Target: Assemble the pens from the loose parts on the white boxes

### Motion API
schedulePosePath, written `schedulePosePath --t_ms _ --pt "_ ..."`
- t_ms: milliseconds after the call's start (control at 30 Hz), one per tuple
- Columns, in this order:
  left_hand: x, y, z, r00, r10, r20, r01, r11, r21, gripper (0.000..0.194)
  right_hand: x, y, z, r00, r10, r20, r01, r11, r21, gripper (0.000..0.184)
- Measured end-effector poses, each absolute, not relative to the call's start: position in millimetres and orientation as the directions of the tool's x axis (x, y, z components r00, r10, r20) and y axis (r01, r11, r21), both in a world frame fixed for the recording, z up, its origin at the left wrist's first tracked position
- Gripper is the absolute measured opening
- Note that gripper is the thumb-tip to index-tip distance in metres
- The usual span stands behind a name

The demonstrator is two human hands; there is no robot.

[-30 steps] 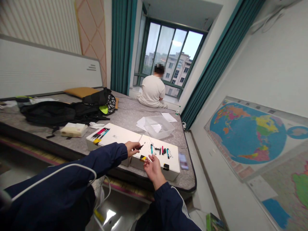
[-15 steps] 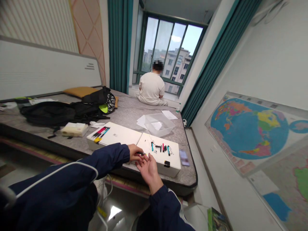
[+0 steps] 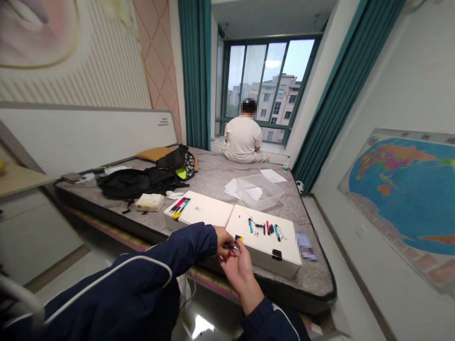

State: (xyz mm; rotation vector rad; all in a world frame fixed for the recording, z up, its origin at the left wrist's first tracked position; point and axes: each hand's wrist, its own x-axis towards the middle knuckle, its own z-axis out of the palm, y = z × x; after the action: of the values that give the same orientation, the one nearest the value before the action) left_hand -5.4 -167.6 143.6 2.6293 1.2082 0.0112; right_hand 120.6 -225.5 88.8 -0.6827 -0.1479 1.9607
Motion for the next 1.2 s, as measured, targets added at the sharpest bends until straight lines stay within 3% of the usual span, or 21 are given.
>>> schedulePosePath --t_ms 133,233,400,633,767,900,1033,1200 --pt "-8.7 -172.3 152.8 0.543 0.830 0.125 0.712 -0.534 0.455 0.021 110.8 -228.3 81.6 -0.316 0.836 -0.448 -0.765 -0.504 -0.401 0.013" --pt "-9.8 -172.9 155.8 0.467 0.867 0.170 0.680 -0.476 0.558 0.019 98.0 -224.6 78.4 -0.292 0.860 -0.418 -0.782 -0.466 -0.414 0.013" --pt "-9.4 -166.0 153.9 0.412 0.907 0.084 0.677 -0.366 0.638 0.022 87.6 -213.3 79.3 -0.211 0.944 -0.255 -0.852 -0.305 -0.425 0.021" --pt "-20.3 -155.4 144.8 0.320 0.946 0.055 0.623 -0.254 0.740 0.029 91.8 -199.2 85.6 -0.280 0.950 -0.136 -0.873 -0.311 -0.376 0.028" --pt "-15.4 -153.9 137.3 0.331 0.943 0.043 0.473 -0.205 0.857 0.033 101.6 -196.9 80.7 -0.269 0.954 -0.134 -0.870 -0.300 -0.391 0.023" --pt "-8.6 -148.3 139.2 0.316 0.948 0.024 0.205 -0.093 0.974 0.043 114.8 -197.7 69.7 -0.180 0.969 -0.170 -0.858 -0.239 -0.455 0.021" --pt "-11.0 -140.6 152.2 0.224 0.975 -0.011 0.029 0.005 1.000 0.059 122.3 -203.5 64.5 -0.102 0.969 -0.227 -0.818 -0.212 -0.535 0.023" --pt "-6.1 -143.0 157.9 0.154 0.982 -0.110 -0.057 0.120 0.991 0.057 124.0 -212.0 68.6 -0.029 0.979 -0.202 -0.783 -0.148 -0.604 0.029"
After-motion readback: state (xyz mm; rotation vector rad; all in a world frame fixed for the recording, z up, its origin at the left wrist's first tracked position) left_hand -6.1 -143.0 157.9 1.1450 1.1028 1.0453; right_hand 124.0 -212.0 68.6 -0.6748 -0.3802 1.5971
